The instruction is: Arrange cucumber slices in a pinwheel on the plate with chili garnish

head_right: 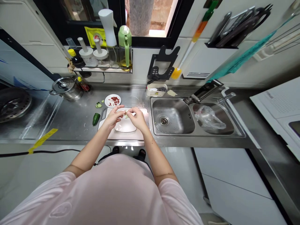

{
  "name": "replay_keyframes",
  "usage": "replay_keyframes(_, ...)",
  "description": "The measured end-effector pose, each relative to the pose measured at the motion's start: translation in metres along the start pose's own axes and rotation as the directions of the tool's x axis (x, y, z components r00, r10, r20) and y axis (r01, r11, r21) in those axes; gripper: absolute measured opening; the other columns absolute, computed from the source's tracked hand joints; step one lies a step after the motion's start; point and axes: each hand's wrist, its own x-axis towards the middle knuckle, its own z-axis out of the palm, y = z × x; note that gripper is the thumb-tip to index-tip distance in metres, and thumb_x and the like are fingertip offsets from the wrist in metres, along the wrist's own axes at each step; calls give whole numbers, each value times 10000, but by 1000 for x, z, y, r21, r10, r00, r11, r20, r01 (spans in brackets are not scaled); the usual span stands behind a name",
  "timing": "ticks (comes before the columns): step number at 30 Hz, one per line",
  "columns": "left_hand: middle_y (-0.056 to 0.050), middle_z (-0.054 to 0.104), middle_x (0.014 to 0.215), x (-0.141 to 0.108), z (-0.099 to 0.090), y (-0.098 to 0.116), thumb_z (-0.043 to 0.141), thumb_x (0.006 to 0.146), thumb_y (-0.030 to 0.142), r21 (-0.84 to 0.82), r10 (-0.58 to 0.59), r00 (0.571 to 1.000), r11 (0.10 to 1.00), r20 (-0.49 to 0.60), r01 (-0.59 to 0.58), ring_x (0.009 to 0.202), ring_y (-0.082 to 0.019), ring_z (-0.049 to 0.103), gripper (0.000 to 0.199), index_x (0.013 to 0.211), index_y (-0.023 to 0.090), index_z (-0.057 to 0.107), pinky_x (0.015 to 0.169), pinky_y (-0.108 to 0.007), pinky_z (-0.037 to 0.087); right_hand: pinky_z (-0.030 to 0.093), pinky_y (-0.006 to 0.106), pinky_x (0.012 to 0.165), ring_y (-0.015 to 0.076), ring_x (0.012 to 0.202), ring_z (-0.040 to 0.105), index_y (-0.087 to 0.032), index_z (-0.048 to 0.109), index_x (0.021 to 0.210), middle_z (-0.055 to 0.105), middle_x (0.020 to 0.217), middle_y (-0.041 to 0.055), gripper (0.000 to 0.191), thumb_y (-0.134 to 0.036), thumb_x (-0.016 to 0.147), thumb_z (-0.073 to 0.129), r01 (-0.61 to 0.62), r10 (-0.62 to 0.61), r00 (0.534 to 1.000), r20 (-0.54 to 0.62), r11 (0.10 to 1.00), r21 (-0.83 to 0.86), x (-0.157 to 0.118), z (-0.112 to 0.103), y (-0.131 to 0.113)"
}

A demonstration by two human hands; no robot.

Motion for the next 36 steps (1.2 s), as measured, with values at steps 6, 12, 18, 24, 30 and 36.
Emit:
replay_keyframes(6,53,589,638,4,2,-3,797,587,315,27,53,999,998,8,-53,576,-81,514,581,1116,222,575,497,-183,270,438,290,724,177,838,560,-204,632,752,616,785,21,189,-366,829,573,-8,7,1000,-26,999,-46,-1,-1,11)
replay_keyframes(12,40,634,716,14,2,-12,796,574,297,2,143,988,990,53,-143,609,-85,557,621,1136,201,549,581,-200,369,440,302,737,181,822,560,-201,626,720,612,756,23,194,-366,812,581,-23,22,999,-32,999,-49,0,0,18)
replay_keyframes(18,20,644,736,24,1,-23,803,586,310,-34,180,979,983,95,-178,644,-98,583,607,1125,188,553,663,-229,421,451,297,731,173,796,566,-192,630,718,616,745,20,180,-352,787,586,-88,88,996,-21,996,-19,2,0,26)
replay_keyframes(24,38,614,707,36,1,-40,791,599,267,-34,180,978,983,107,-178,633,-87,570,551,1096,177,572,681,-236,433,452,288,723,164,761,576,-177,639,733,638,754,23,160,-323,750,577,-182,182,983,2,983,1,3,3,47)
replay_keyframes(30,43,603,670,61,-4,-68,765,603,193,-6,143,980,990,139,-143,637,-81,566,449,1020,151,602,683,-225,426,419,244,674,136,698,558,-165,614,744,629,720,-1,169,-324,761,560,-223,225,972,64,974,-46,3,8,82)
replay_keyframes(36,54,569,617,83,-10,-106,720,616,134,177,78,992,980,103,-95,596,-81,534,346,946,153,619,651,-218,415,396,212,628,125,675,567,-151,644,775,661,741,9,119,-244,782,569,-357,399,910,114,892,-276,-2,16,118)
